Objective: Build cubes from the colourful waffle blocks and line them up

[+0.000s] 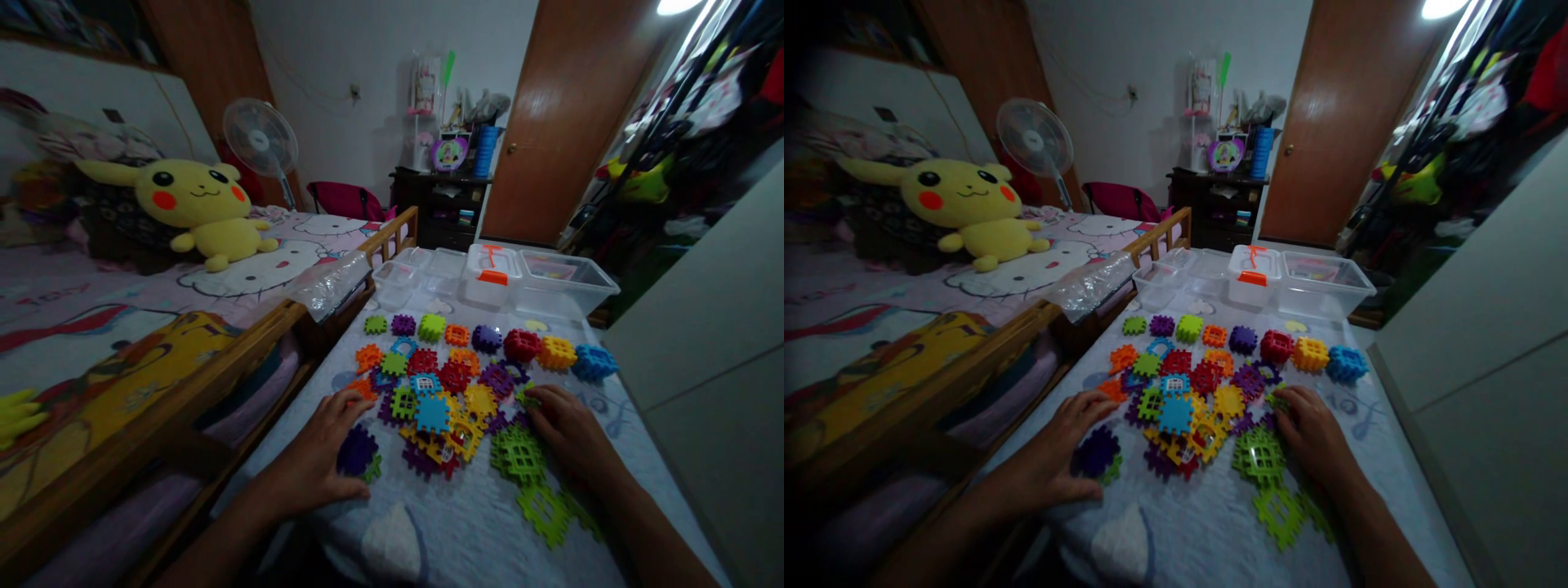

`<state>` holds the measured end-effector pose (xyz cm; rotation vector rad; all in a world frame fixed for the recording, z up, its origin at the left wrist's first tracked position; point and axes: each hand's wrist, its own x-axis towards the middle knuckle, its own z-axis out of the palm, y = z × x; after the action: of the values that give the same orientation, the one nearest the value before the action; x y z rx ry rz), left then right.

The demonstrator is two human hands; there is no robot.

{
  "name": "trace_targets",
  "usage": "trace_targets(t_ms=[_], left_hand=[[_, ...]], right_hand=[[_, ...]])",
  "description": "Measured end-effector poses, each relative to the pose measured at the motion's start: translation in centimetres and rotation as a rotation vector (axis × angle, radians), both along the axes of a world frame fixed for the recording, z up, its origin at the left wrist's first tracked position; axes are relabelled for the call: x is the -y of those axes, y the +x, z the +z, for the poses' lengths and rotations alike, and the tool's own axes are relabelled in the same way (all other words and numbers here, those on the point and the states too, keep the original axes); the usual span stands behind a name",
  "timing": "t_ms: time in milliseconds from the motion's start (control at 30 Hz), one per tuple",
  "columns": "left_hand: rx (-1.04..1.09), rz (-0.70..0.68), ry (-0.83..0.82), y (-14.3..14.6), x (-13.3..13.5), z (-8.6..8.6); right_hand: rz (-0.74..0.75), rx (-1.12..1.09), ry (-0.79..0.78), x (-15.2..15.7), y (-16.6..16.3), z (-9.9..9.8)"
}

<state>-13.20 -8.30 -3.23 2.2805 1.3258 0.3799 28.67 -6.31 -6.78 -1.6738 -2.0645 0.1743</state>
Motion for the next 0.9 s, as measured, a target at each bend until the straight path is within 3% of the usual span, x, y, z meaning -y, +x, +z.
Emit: trace_targets(t_ms=[167, 367, 567, 700, 800, 900], left_hand=[[-0.004, 0.003, -0.120, -0.7, 0.6, -0.7], [0.118, -0.033, -0.075, 1.0, -0.9, -0.8], [0.125, -0.101, 0.083, 1.6, -1.8, -1.1], [0.173, -0.133, 0.081, 1.3, -2.8, 0.8], [0.272, -0.018, 0.044, 1.5, -5.0, 2.6], [0.348, 0.200, 0.101, 2.0, -8.5, 2.7]], right_hand=[[-0.027, 0.000, 0.066, -0.1, 0.3, 0.2], [0.002, -0.011, 0.088, 0.0, -0.6, 1.2], [0.200, -0.036, -0.001, 0.5, -5.0, 4.8], [0.384, -0.047, -0.102, 0.5, -9.4, 7.2], [0.432, -0.015, -0.168, -0.1, -12.3, 7.7], [0.395, 0.058, -0.253, -0.7, -14.2, 7.2]])
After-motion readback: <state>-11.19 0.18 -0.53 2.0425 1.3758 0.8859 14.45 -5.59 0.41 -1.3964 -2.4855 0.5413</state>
